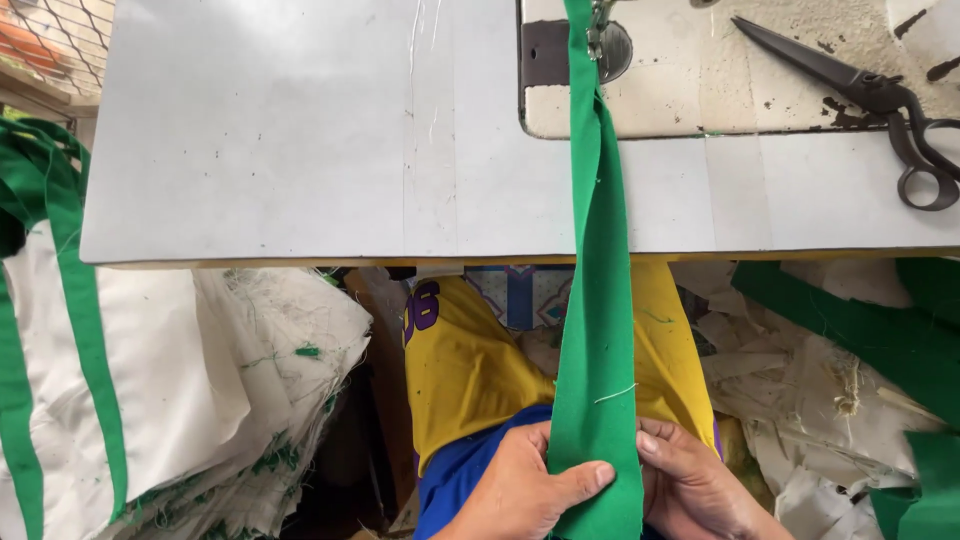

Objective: The person folds a green fabric strap and sews it using a sewing machine. They guide the strap through the machine, stitch it, and then fold and sew another section of the strap.

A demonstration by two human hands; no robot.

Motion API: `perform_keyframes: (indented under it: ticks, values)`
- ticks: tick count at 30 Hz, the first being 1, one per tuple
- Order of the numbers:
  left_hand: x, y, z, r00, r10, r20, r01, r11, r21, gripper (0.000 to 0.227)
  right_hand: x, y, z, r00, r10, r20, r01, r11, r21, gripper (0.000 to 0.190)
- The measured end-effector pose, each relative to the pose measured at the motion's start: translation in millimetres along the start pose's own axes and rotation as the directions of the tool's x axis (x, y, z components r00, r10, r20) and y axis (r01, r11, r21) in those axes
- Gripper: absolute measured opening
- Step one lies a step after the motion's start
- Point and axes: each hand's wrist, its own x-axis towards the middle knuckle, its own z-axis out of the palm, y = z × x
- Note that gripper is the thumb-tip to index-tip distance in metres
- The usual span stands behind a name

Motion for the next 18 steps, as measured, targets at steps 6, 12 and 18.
perform_keyframes:
  ticks: [6, 12, 18]
  values:
    - [-16, 19, 12, 0.996, 0.049, -0.08, -0.043, 0.996, 0.076, 0.022, 5, 13, -3, 0.977, -0.106, -0.185, 0.097, 0.994, -0.057, 0.016]
    - [3, -2, -20, 0.957, 0.248, -0.15, -0.289, 0.863, -0.415, 0.023, 9, 30, -3, 0.929, -0.234, -0.286, 0.212, 0.971, -0.106, 0.012]
    - [-6, -1, 1, 0.98, 0.143, -0.137, -0.177, 0.943, -0.281, 0.033, 1, 25, 9, 0.864, -0.446, -0.236, 0.248, 0.783, -0.57, 0.015]
